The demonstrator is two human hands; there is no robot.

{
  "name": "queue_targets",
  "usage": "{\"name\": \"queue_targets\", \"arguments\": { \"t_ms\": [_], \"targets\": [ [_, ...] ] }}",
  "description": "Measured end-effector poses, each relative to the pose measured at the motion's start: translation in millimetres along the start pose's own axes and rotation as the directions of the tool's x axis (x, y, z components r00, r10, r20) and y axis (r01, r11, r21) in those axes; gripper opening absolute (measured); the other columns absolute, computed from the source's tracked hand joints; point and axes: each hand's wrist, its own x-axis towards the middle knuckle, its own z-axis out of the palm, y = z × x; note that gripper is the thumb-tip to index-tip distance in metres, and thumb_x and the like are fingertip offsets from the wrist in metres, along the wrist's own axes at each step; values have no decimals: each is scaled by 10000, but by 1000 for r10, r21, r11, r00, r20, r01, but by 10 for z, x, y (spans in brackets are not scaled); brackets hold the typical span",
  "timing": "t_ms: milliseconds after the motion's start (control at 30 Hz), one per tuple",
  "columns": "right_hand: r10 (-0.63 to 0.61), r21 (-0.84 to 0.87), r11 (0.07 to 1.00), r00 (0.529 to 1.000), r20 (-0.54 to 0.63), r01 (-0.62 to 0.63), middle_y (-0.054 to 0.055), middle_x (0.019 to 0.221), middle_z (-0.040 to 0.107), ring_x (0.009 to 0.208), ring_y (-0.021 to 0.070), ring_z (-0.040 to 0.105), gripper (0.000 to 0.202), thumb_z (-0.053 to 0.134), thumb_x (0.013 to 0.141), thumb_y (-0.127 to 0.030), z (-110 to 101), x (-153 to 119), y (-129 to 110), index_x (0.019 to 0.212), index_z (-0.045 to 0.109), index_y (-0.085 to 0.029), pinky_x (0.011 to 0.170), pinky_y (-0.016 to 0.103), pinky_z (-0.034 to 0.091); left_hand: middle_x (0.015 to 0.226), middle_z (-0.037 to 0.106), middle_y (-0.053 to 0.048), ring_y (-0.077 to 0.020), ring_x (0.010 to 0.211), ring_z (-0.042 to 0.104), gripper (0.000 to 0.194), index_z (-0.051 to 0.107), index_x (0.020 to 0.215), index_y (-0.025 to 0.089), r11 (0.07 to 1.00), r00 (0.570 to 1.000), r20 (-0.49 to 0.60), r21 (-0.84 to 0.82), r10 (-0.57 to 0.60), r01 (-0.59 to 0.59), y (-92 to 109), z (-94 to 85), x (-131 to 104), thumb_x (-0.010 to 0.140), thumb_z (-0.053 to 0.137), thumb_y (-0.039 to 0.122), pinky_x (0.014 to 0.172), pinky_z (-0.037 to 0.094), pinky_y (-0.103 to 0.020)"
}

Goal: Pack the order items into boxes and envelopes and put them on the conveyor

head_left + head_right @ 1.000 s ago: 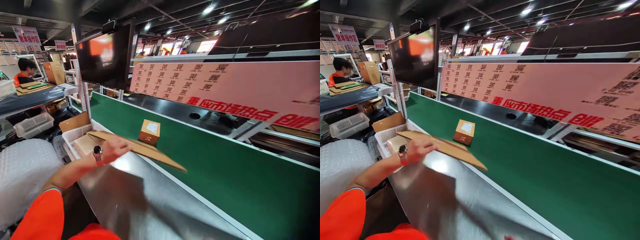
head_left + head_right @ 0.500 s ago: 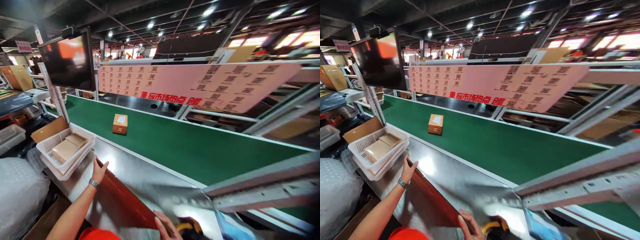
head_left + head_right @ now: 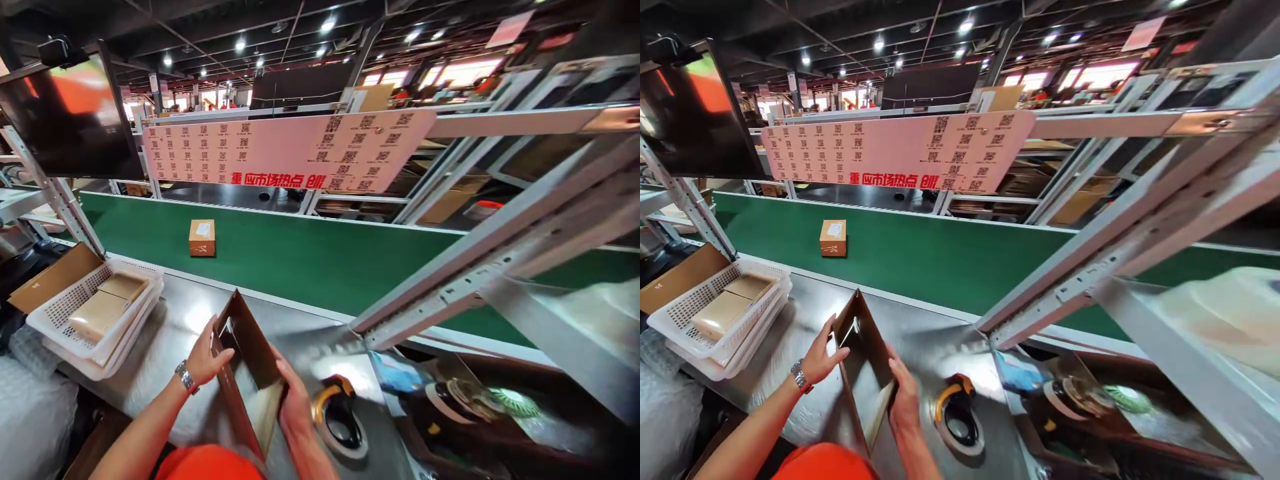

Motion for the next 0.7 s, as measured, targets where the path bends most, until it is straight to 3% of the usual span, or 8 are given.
{"name": "queue_targets", "arguments": {
  "t_ms": [100,233,367,433,500,600,667,700],
  "targets": [
    [10,31,999,994,106,-13,93,1526,758,1469,380,668,654,940,741,-607,-154,35,-6,1328,831,-338,1272,552,505,1581,629,-184,-384,1460,611,1109,472,1715,232,987,999,-8,156,-41,41,22,-190,75,753,947,514,1281,468,-621],
    [-10,-74,997,993,114,19,151,1566,721,1498,389,637,749,991,690,-653,-336,167,21,1328,806,-306,1303,610,451,1417,708,-152,-369,1357,677,977,649,1592,243,949,998,54,311,41,-56,60,-444,105,719,978,532,1229,538,-598],
    [10,-189,982,999,-43,-18,159,1406,806,1311,380,749,941,1031,583,-646,-149,361,119,1385,732,-254,1192,575,561,1577,684,-156,-387,1563,564,688,784,1446,265,905,966,211,363,151,-221,111,-558,-22,836,905,559,1333,444,-590],
    [7,-263,964,988,-154,-47,128,1260,848,1181,365,793,1020,1060,502,-578,-14,456,171,1393,710,-226,1119,540,610,1529,733,-152,-415,1572,558,569,866,1298,264,881,928,356,399,108,-255,111,-599,-118,853,887,617,1344,418,-620],
    [3,-310,948,979,-201,-67,92,1143,864,1080,357,809,1022,1077,420,-496,75,528,204,1337,729,-210,1049,509,639,1467,774,-149,-468,1583,531,575,906,1166,270,853,901,432,462,23,-243,87,-622,-191,777,930,694,1351,367,-690],
    [51,-324,941,988,-146,-96,79,1013,873,990,368,807,781,1073,391,-470,101,562,202,1077,805,-211,937,480,655,1364,822,-139,-491,1596,501,554,912,1067,277,832,924,375,533,-67,-156,14,-566,-191,734,954,717,1340,354,-720],
    [129,-303,941,988,-84,-149,86,914,863,923,371,806,633,1047,457,-570,72,532,172,926,811,-216,853,470,656,1293,827,-160,-468,1532,571,576,889,1128,246,833,970,227,552,-91,-51,-53,-458,-125,740,967,664,1296,453,-644],
    [175,-276,943,983,-55,-183,91,869,852,891,367,806,606,1007,517,-656,51,504,154,886,807,-218,817,467,654,1300,806,-178,-465,1487,606,699,855,1232,217,830,988,118,558,-101,18,-90,-393,-85,695,998,639,1263,495,-614]
  ]
}}
